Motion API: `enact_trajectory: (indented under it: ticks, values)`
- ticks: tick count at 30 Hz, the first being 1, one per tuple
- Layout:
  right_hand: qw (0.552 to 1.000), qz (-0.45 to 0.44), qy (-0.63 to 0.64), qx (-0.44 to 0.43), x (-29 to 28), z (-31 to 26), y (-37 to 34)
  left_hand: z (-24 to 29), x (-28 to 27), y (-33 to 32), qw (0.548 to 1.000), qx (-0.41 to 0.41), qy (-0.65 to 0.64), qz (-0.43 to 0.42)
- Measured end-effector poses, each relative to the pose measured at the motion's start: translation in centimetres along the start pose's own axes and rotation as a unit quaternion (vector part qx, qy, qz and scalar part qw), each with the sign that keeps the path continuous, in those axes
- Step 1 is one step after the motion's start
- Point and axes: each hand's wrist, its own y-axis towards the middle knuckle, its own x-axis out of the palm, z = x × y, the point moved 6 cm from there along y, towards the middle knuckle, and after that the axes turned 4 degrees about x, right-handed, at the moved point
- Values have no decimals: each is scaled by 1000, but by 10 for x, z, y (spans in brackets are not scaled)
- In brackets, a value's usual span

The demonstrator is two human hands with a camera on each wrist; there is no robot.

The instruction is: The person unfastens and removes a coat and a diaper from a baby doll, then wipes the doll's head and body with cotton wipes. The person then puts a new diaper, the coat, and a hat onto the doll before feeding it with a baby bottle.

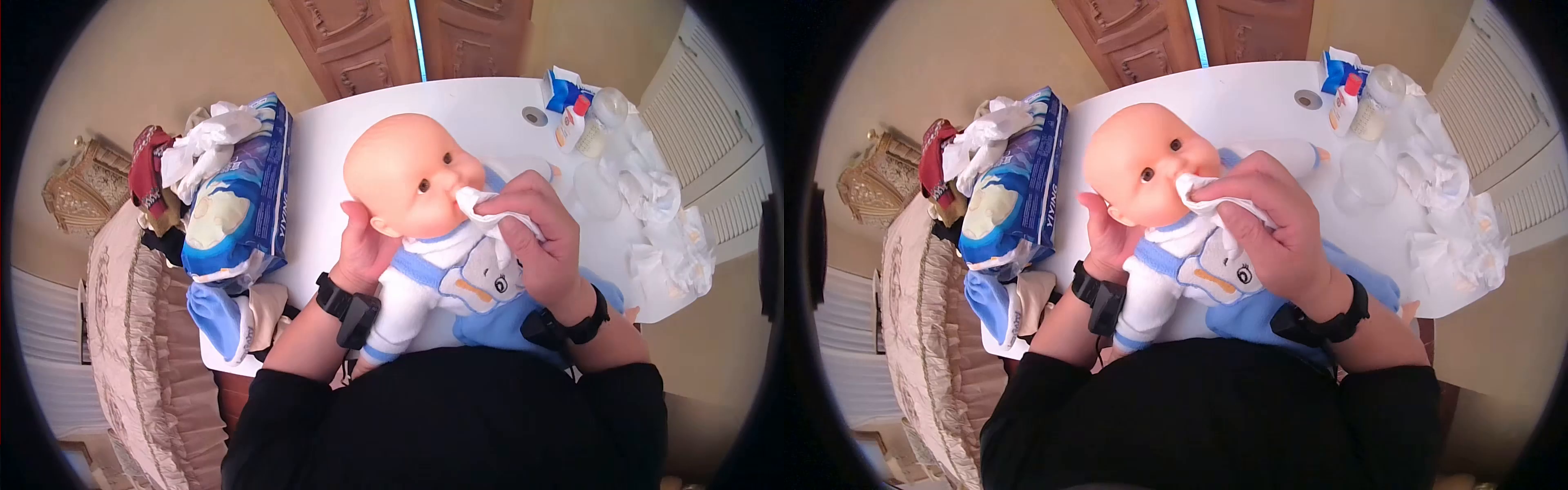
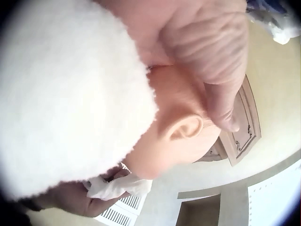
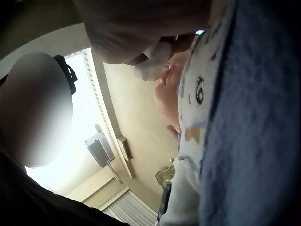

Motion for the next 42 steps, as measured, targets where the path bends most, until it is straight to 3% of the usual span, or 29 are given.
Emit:
enact_trajectory:
  ticks: [3, 6, 9, 11, 12, 14, 15, 17, 20, 24, 29, 35, 42]
  values:
    - [998, -5, 64, 11, 2, 4, -3, -3, -20, -4, 999, -25, 23, 8]
    - [998, 22, 53, 19, -9, -3, 4, 1, -26, -7, 997, -3, 49, 55]
    - [994, 96, -15, 49, -33, 1, 19, 11, -7, -6, 996, -5, 82, 41]
    - [962, 127, 91, 225, -39, 31, 29, 14, -4, 2, 991, 1, 119, 63]
    - [960, 137, 95, 223, -40, 38, 33, 8, -1, 5, 991, -4, 124, 55]
    - [943, 78, 170, 274, -31, 58, 41, 7, 1, 11, 990, -13, 132, 41]
    - [943, 83, 174, 272, -30, 61, 44, 3, 3, 8, 990, -16, 134, 37]
    - [943, 6, 159, 293, -16, 66, 52, 5, 4, 9, 990, -19, 136, 30]
    - [959, -37, 163, 230, 1, 74, 66, 8, 5, 3, 990, -20, 135, 25]
    - [955, -94, 143, 241, 15, 91, 77, 7, 5, 11, 991, -21, 130, 19]
    - [896, -224, 118, 365, 35, 95, 78, 7, 7, 15, 992, -22, 125, 3]
    - [884, -207, 223, 355, 36, 98, 77, 10, 7, 12, 994, -22, 108, -6]
    - [857, -240, 213, 404, 32, 93, 75, 10, 8, 10, 996, -28, 86, -17]
